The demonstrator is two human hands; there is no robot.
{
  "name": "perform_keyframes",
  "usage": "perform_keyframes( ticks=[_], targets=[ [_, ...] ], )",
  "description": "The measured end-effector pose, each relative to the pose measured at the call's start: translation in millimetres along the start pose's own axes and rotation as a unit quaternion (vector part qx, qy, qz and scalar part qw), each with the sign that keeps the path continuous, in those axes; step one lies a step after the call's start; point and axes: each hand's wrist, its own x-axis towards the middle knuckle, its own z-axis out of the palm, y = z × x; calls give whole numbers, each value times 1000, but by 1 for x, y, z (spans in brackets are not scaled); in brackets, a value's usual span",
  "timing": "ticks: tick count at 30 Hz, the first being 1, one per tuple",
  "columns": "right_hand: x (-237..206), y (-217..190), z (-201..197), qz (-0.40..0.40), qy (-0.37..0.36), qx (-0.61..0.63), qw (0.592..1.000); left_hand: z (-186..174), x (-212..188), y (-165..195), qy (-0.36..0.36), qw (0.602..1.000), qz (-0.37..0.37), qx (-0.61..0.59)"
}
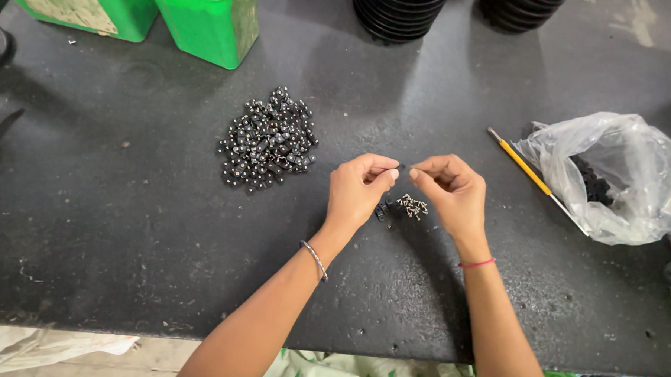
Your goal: The person repeatedly picks small black plastic parts and silver metal pins from a table, inserts the pins into the parts, and uses a yellow-handled tool to press them in. The assembled units are placed into a growing pile on the table.
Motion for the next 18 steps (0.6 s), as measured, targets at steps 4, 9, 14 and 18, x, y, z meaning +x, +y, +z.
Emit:
perform_keyframes(
  ticks=[4,9,14,18],
  targets=[
    [3,1,-1,23,10,11,1000,0,2,-4,3,1000,0,-2],
    [4,1,1,34,-6,-16,999,0,4,-4,7,1000,1,3],
    [2,1,10,50,-8,-16,999,0,3,-2,7,1000,3,7],
    [2,-2,12,37,6,-46,998,-3,5,-2,25,1000,2,10]
  ],
)
